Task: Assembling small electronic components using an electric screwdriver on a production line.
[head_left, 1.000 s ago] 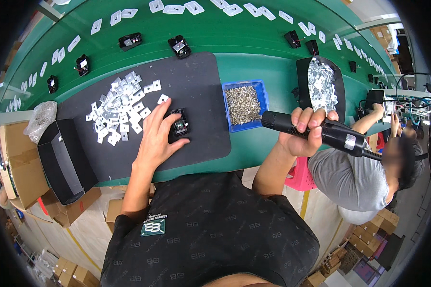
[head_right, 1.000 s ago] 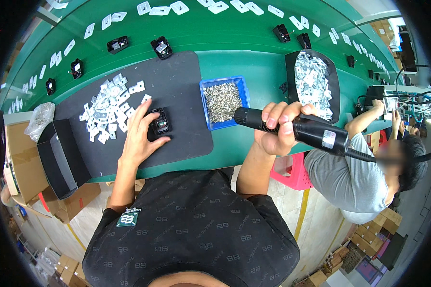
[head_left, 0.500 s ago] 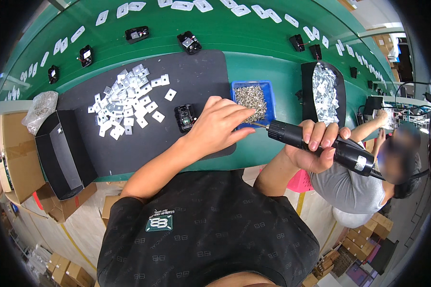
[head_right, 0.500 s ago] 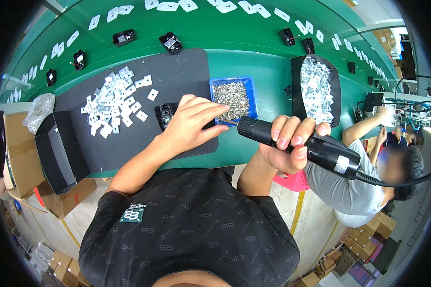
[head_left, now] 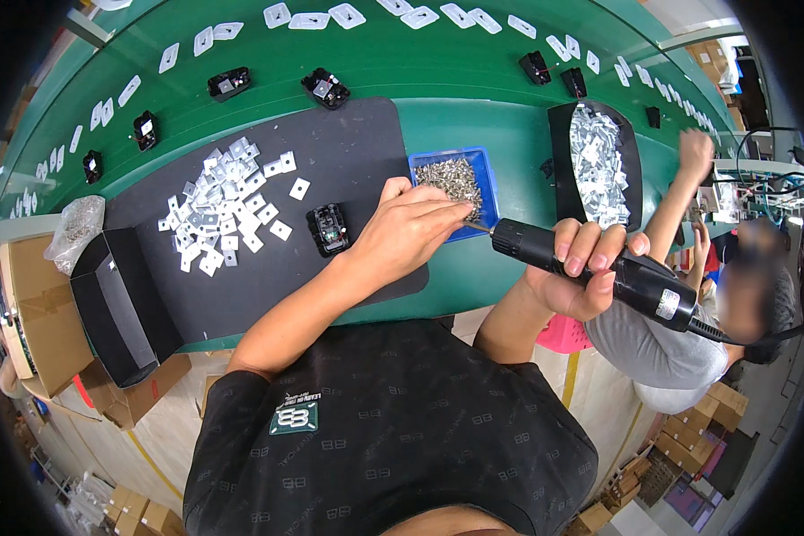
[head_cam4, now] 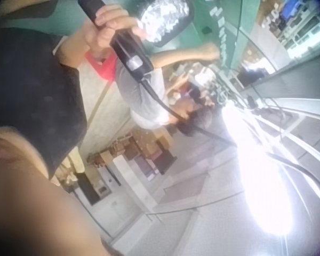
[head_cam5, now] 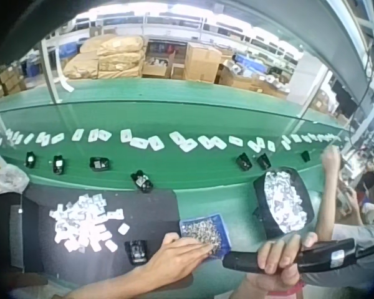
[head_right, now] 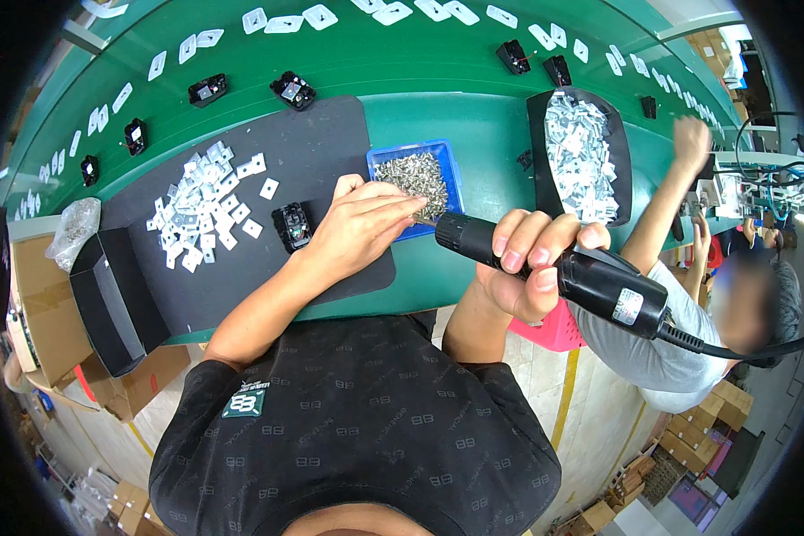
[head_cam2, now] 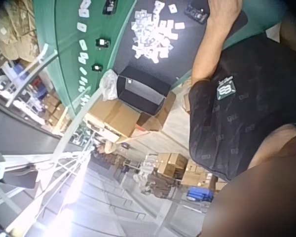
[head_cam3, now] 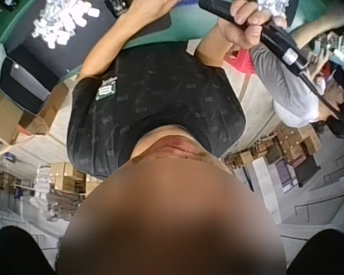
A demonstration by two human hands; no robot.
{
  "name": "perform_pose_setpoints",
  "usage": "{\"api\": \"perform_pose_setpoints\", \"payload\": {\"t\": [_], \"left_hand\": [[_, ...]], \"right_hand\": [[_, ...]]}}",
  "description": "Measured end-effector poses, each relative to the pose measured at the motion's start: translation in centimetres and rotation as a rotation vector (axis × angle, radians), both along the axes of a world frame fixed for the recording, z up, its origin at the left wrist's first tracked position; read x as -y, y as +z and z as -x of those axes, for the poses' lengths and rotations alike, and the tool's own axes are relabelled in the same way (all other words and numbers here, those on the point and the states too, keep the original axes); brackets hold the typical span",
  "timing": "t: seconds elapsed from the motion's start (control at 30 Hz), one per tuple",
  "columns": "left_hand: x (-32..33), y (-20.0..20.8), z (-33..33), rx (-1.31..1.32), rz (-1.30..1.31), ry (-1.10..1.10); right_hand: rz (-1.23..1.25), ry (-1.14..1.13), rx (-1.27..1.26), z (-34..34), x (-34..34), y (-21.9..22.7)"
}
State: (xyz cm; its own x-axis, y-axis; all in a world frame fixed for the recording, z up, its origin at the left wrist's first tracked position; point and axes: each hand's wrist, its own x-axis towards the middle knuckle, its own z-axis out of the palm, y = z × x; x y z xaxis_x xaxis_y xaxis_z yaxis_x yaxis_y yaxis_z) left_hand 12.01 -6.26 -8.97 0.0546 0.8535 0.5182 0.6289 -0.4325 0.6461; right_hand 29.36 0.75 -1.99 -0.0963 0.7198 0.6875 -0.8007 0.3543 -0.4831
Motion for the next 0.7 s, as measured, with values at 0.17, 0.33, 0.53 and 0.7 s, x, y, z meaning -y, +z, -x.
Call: {"api": "perform_pose_setpoints", "payload": {"t": [0.17, 0.33, 0.53, 0.7], "left_hand": [[0.3, -0.5, 0.0, 0.07, 0.022, -0.037], [0.5, -0.5, 0.4, 0.061, 0.023, -0.061], [0.9, 0.0, 0.7, 0.095, 0.022, -0.098], [1.4, 0.2, 1.0, 0.059, -0.05, -0.069]], "right_hand": [[0.022, 0.013, 0.018, 0.5, 0.1, -0.6], [0.038, 0.034, 0.022, 0.8, 0.2, -0.8], [0.056, 0.069, 0.022, 1.4, 0.4, -0.6], [0.1, 0.084, -0.008, 1.9, 0.9, -0.6]]}}
